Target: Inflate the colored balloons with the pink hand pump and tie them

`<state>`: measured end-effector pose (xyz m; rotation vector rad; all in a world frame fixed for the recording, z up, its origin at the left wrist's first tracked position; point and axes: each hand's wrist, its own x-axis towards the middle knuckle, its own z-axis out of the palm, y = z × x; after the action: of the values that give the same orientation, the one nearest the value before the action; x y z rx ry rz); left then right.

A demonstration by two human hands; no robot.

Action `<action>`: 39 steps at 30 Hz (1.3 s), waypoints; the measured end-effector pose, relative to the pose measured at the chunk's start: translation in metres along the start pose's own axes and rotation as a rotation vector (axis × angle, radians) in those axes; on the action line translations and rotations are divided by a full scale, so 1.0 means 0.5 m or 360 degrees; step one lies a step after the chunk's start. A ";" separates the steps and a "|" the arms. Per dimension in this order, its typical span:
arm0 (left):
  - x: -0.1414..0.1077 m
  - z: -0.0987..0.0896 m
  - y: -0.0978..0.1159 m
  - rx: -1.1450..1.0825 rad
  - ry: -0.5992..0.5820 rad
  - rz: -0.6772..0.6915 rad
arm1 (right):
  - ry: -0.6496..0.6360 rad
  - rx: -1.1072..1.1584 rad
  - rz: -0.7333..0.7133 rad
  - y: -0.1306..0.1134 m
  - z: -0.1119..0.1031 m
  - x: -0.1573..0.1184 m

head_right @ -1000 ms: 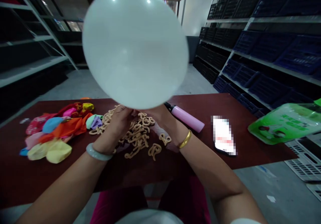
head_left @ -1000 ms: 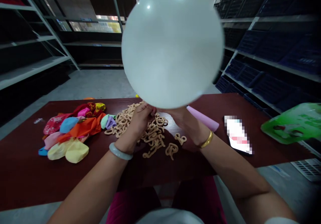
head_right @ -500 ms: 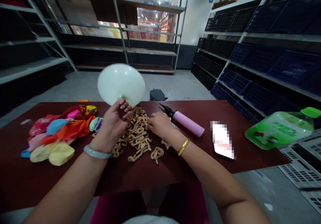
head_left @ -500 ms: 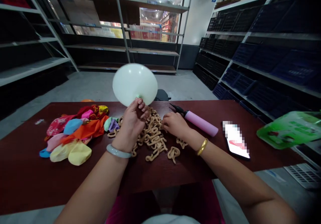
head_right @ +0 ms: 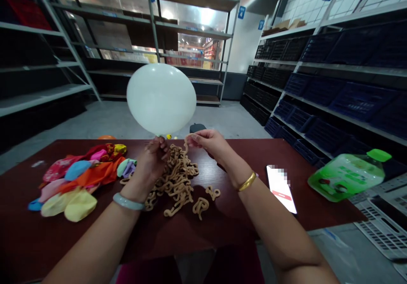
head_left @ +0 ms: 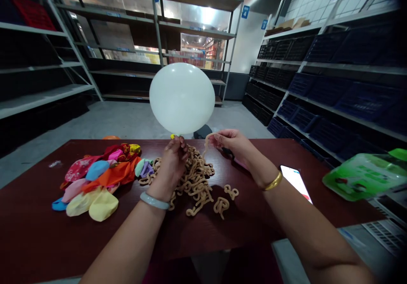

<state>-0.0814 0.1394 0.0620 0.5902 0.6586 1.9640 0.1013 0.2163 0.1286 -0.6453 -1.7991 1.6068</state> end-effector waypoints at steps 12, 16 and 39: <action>-0.016 0.015 -0.004 0.0136 -0.0036 -0.0142 | -0.0057 0.0407 -0.0253 0.008 0.059 0.024; -0.013 0.013 -0.013 0.0213 0.0110 -0.0146 | -0.0460 -0.0678 -0.0502 -0.011 0.075 0.025; -0.011 0.006 -0.027 0.0420 0.0068 -0.0110 | -0.0282 -0.1959 -0.0540 -0.039 0.061 0.053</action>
<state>-0.0688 0.1406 0.0545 0.6767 0.9622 1.8429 0.0622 0.2120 0.1495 -0.6285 -2.7581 0.1897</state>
